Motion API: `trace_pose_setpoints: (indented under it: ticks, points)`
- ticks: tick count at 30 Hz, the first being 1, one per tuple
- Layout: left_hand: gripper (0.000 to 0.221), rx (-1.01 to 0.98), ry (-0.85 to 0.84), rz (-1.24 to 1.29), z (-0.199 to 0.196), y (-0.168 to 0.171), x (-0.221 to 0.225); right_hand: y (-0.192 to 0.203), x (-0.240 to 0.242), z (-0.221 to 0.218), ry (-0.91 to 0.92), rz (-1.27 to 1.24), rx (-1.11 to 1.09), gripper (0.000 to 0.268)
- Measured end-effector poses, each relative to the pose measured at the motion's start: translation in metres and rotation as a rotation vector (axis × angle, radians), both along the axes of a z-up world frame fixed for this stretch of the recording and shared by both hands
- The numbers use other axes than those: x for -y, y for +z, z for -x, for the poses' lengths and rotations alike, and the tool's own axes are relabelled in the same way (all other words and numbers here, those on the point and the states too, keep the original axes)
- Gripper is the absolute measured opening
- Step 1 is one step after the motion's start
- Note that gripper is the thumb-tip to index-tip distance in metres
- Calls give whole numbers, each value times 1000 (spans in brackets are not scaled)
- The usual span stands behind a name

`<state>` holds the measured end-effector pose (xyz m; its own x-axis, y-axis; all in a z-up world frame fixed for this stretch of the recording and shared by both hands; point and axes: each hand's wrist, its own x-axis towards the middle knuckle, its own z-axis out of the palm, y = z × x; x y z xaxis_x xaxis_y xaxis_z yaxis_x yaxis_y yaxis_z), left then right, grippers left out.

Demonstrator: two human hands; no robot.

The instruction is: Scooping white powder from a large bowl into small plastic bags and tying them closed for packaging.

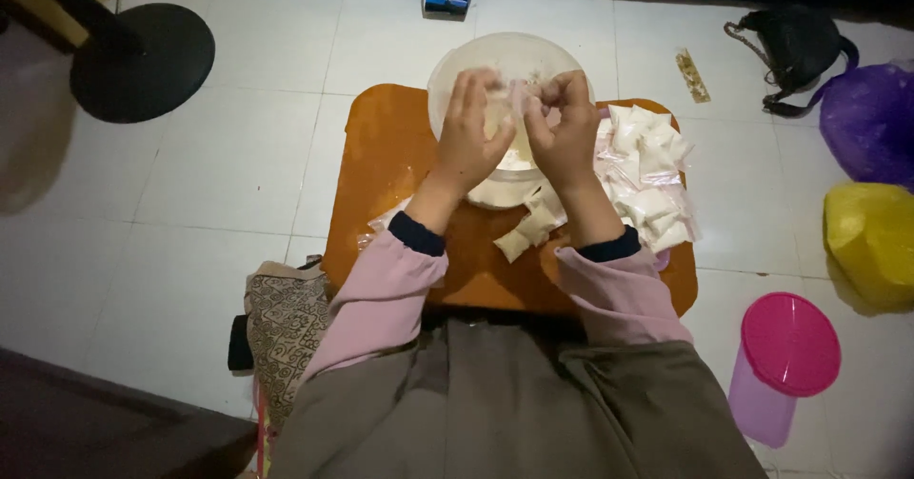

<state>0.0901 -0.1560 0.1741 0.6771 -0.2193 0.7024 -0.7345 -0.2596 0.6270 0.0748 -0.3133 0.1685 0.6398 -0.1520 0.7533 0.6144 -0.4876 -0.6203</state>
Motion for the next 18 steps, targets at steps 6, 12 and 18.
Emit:
trace_pose_setpoints:
  ticks: [6,12,18]
  points:
    - [77,-17,-84,-189,-7,-9,-3,2,3,1,203,-93,-72,27]
    - [57,101,32,-150,4,-2,2,-8,9,3,258,-196,-138,29]
    - [47,104,-7,-152,9,13,1,-17,17,-3,355,-265,-194,28]
